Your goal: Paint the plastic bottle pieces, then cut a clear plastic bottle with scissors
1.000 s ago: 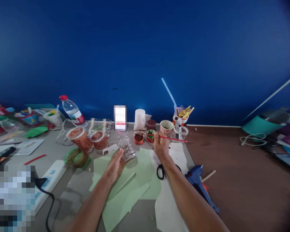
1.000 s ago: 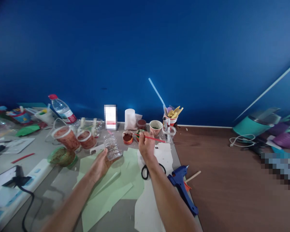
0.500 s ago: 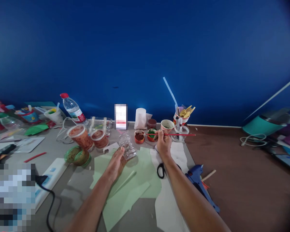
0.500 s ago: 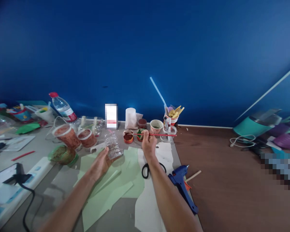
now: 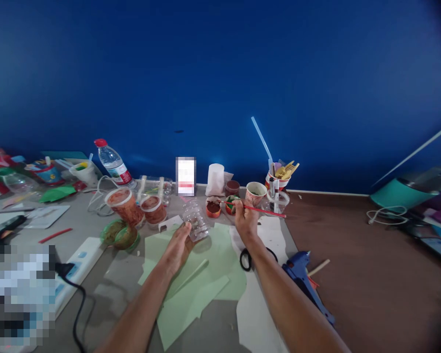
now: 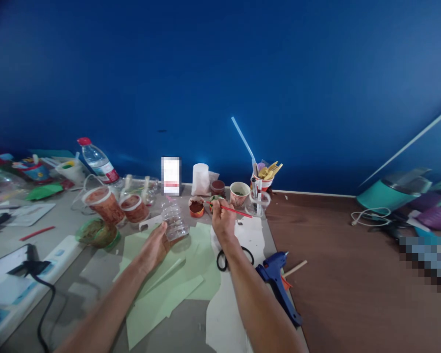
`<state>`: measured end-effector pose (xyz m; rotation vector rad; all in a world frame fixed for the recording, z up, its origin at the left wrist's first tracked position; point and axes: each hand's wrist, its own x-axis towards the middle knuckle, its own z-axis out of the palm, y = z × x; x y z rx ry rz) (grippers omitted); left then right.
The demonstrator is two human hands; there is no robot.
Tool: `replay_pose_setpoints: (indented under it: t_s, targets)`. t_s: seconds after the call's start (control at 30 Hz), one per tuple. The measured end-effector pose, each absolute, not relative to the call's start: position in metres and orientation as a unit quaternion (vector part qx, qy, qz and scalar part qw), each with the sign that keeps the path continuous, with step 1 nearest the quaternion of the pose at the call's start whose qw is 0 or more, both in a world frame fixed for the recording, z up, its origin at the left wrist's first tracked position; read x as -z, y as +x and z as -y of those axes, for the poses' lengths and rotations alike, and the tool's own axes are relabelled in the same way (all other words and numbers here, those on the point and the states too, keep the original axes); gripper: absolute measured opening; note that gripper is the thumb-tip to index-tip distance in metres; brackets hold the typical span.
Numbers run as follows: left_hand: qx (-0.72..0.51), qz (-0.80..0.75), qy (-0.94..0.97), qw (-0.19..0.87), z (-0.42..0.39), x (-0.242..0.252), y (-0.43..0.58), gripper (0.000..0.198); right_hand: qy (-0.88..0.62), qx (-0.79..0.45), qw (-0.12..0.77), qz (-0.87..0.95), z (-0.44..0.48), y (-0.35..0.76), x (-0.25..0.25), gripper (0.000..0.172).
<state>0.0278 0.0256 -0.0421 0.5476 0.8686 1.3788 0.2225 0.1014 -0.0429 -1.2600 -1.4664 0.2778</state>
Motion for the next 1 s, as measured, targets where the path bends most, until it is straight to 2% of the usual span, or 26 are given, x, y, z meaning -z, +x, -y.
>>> replay_pose_setpoints:
  t_s: [0.37, 0.47, 0.6, 0.73, 1.0]
  targets:
    - [-0.6, -0.397, 0.24, 0.652, -0.025, 0.04, 0.028, 0.038, -0.547, -0.11, 0.538, 0.632, -0.096, 0.218, 0.036, 0.04]
    - [-0.602, -0.394, 0.24, 0.652, -0.025, 0.039, 0.029, 0.038, -0.546, -0.184, 0.583, 0.572, -0.097, 0.216, 0.034, 0.042]
    - [-0.603, -0.39, 0.236, 0.655, -0.025, 0.039, 0.029, 0.038, -0.509, -0.345, 0.69, 0.382, -0.107, 0.216, 0.032, 0.044]
    - [-0.603, -0.387, 0.234, 0.657, -0.025, 0.038, 0.029, 0.034, -0.496, -0.372, 0.723, 0.304, -0.117, 0.22, 0.034, 0.046]
    - [-0.607, -0.39, 0.232, 0.652, -0.025, 0.039, 0.029, 0.036, -0.455, -0.432, 0.743, 0.233, -0.12, 0.222, 0.031, 0.037]
